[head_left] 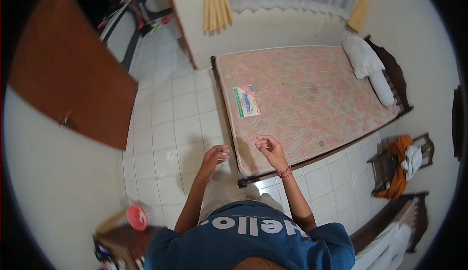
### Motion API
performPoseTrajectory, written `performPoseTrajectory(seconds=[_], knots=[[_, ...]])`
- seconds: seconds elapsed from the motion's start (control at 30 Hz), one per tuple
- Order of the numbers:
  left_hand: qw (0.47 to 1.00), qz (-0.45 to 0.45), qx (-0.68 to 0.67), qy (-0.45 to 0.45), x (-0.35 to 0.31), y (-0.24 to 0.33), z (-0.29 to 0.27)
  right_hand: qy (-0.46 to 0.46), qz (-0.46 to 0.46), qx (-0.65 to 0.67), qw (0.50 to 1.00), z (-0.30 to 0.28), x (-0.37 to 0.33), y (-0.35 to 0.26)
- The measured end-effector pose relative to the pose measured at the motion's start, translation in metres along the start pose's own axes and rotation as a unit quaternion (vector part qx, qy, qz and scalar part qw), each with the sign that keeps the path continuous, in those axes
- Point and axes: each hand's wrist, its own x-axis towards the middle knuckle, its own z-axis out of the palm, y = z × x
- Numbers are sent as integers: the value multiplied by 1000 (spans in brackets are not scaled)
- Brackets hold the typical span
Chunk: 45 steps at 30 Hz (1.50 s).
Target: Folding pillowcases and linens on a bed.
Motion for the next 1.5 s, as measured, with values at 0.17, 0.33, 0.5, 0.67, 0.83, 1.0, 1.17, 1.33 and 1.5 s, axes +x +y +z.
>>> performPoseTrajectory(seconds=[0.17, 0.33, 0.5, 0.67, 0.83, 1.0, 1.17, 1.33, 1.5], knots=[[987, -54, 77, -133, 101, 26, -23, 135, -43, 0, 990, 30, 33, -7], [955, -3, 123, -269, 188, 52, -20, 254, -58, -52, 964, 66, 40, -18], [931, 62, 89, -350, 235, 47, -1, 446, -33, -70, 891, 94, 35, 6], [903, -3, 104, -417, 262, 43, 6, 579, -30, -44, 814, 144, 32, 17], [838, -65, 98, -533, 262, 50, 18, 692, -76, 9, 718, 209, 36, 43], [753, 93, 137, -636, 264, 80, -27, 761, -116, 10, 638, 292, 77, 44], [678, 152, 167, -699, 270, 130, -69, 808, -118, 46, 576, 351, 117, 59], [673, 76, 109, -727, 287, 154, -102, 812, -123, 41, 569, 386, 169, 60], [665, 45, 114, -737, 326, 162, -125, 816, -109, 37, 566, 398, 225, 61]])
